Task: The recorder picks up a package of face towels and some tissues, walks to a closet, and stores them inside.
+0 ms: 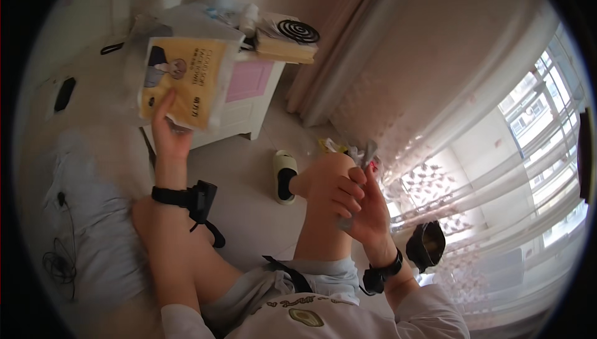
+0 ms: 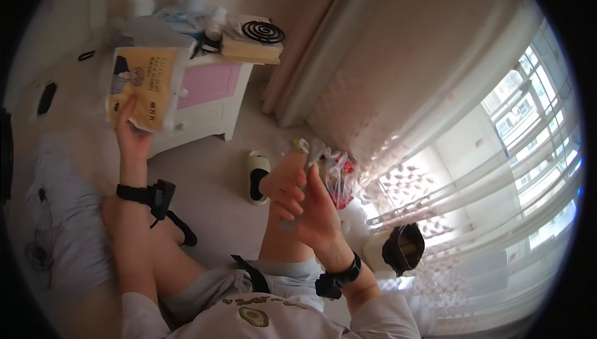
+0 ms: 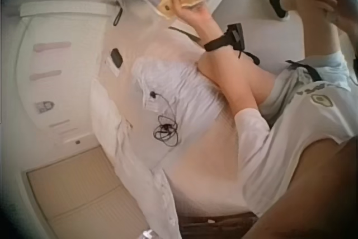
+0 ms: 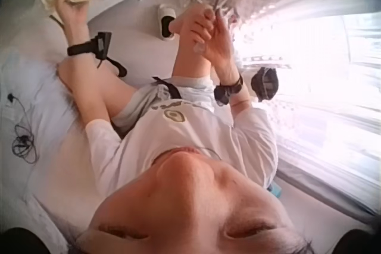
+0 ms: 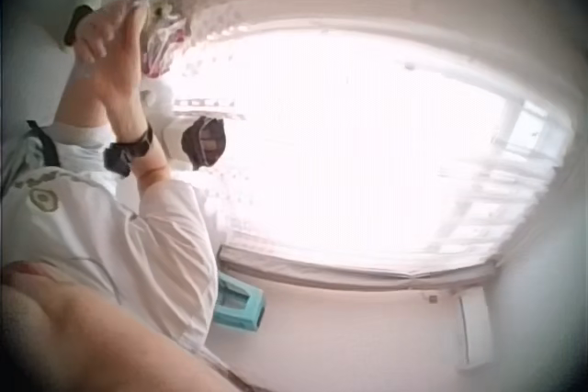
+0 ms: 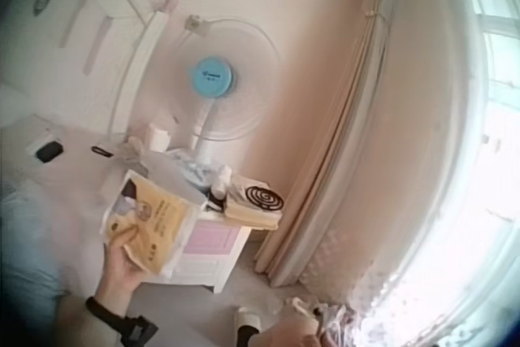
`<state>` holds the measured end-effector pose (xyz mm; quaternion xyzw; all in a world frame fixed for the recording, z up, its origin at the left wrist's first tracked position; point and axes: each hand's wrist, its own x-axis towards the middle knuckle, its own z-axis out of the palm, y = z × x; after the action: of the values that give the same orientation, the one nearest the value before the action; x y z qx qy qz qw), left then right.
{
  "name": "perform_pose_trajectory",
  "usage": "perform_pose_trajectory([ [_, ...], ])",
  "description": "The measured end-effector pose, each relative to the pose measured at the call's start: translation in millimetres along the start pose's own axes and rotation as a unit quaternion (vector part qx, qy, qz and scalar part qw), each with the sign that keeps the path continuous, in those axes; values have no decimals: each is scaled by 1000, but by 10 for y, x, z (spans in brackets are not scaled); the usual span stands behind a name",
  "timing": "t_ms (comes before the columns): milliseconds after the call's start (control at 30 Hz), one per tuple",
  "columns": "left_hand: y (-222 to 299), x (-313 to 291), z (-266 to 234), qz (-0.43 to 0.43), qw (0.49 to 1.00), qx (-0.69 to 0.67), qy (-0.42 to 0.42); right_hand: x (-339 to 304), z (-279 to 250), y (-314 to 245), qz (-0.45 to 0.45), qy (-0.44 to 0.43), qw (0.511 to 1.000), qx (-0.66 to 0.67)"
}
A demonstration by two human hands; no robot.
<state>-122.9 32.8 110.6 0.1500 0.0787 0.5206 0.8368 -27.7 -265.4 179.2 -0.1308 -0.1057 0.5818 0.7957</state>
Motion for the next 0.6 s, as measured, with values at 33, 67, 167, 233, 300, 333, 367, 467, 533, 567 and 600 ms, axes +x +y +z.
perform_pose_trajectory([
  [33, 45, 9, -22, -18, 1000, -10, -17, -25, 56, 46, -21, 27, 999, 6],
  [67, 83, -2, -24, -33, 999, -20, -34, -25, 84, 52, -15, 23, 1000, 8],
  [167, 142, -17, -18, -23, 999, -19, -26, 2, 117, 11, -23, 53, 994, -98],
  [233, 66, 16, -34, -20, 999, -23, -36, 42, 36, -51, -20, 24, 995, -96],
  [300, 93, 27, -5, -16, 999, -29, -42, 108, -113, -109, -14, -11, 996, -87],
  [333, 49, 35, 27, -19, 998, -27, -45, 146, -293, -176, -7, -106, 994, -31],
  [367, 57, 56, 57, -20, 998, -24, -45, 206, -372, -184, 0, -204, 979, 27],
  [467, 62, 126, 166, -20, 999, -6, -45, 253, -407, -231, -77, -203, 975, 39],
  [533, 80, 112, 261, -14, 999, 10, -44, 193, -298, -306, -90, -139, 985, 37],
  [567, 29, 92, 285, -10, 999, 14, -38, 134, -263, -376, -104, -64, 992, 23],
  [600, -23, 66, 305, -5, 999, 19, -32, 77, -260, -436, -108, -67, 991, 27],
])
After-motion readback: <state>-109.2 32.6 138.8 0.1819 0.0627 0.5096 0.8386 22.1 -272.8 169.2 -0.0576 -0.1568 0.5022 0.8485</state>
